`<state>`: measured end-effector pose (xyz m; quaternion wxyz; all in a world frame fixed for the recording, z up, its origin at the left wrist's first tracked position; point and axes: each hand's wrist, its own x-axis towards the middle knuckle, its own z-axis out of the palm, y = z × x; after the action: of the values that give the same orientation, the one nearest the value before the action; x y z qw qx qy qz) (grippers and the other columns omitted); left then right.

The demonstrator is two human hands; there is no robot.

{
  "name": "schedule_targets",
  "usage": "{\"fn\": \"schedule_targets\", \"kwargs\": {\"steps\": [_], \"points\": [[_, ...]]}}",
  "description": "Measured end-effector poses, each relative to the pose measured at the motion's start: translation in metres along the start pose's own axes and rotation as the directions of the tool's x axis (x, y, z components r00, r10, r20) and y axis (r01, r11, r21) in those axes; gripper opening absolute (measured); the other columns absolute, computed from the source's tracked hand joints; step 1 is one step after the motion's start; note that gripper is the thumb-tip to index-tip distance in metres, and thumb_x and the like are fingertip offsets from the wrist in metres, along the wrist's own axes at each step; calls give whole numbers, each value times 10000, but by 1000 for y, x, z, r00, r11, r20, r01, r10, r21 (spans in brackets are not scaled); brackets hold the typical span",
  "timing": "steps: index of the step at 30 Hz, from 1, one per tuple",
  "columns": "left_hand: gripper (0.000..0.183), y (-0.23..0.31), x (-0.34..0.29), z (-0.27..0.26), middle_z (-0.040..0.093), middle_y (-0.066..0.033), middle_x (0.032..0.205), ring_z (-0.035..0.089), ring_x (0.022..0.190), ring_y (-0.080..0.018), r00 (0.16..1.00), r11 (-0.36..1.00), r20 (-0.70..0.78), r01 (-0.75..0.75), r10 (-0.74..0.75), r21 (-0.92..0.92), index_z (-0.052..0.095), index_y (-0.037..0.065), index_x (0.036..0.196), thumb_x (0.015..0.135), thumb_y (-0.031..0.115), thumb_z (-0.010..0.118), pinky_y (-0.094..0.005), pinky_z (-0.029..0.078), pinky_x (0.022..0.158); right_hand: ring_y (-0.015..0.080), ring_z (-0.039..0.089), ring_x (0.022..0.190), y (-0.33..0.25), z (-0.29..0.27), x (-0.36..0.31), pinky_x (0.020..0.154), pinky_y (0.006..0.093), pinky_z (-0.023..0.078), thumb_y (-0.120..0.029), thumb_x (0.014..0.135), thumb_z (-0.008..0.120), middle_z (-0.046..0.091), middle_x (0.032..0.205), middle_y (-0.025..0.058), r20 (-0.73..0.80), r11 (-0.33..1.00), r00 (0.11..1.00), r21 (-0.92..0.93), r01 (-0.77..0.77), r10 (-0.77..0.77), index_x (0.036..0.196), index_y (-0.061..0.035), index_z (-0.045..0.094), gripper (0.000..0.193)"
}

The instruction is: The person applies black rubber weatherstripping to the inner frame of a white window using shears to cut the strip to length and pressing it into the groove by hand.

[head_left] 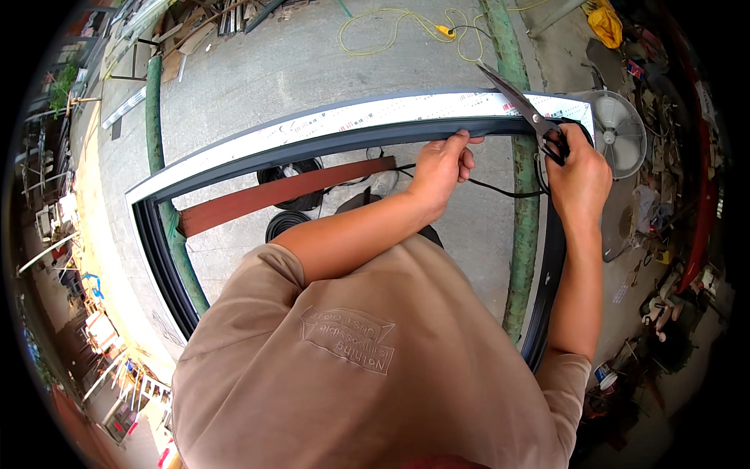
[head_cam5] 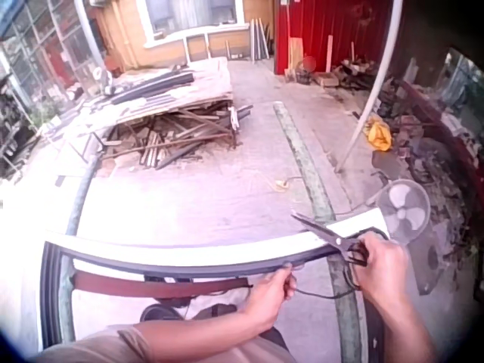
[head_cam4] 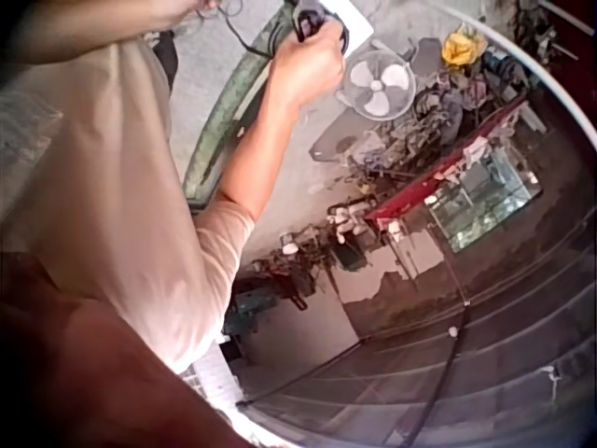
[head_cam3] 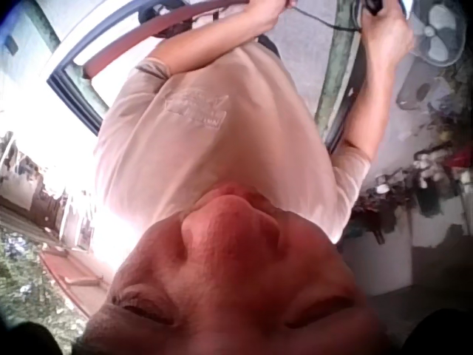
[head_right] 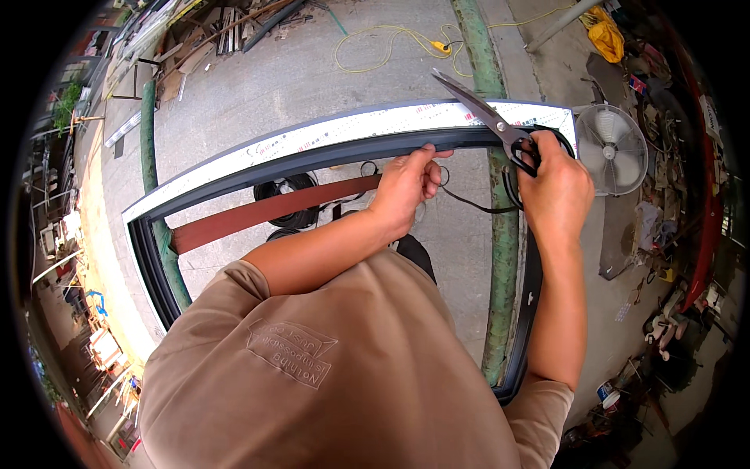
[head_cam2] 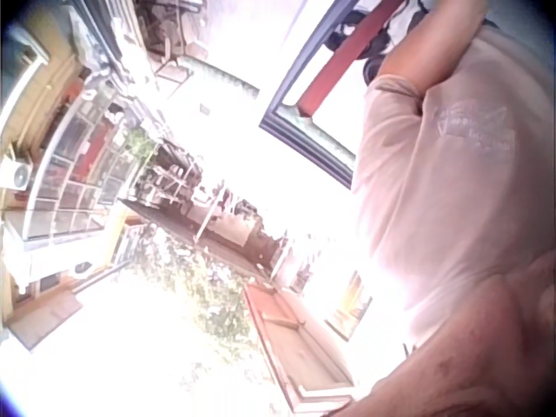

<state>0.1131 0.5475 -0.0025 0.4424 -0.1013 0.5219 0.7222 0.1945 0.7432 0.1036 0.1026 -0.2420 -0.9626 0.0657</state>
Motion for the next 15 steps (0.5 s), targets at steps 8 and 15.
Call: {"fn": "schedule_targets", "kwargs": {"steps": [8, 15], "points": [[420, 3, -2, -10, 636, 12, 845, 550, 741, -100, 998, 999, 65, 17, -14, -39, 768, 47, 1286, 1150, 385, 560, -275, 437, 693, 371, 765, 895, 2, 7, -2, 796, 485, 580, -82, 831, 845, 816, 951, 92, -42, 998, 999, 59, -1, 3, 1124, -143, 762, 311], [470, 18, -51, -85, 654, -1, 886, 576, 769, -97, 999, 997, -42, -31, 28, -67, 710, 26, 1337, 1171, 436, 551, -260, 466, 721, 367, 762, 872, 5, 9, -2, 805, 474, 579, -91, 853, 832, 812, 933, 93, -93, 998, 995, 55, 43, -38, 1103, -120, 767, 260]]}}
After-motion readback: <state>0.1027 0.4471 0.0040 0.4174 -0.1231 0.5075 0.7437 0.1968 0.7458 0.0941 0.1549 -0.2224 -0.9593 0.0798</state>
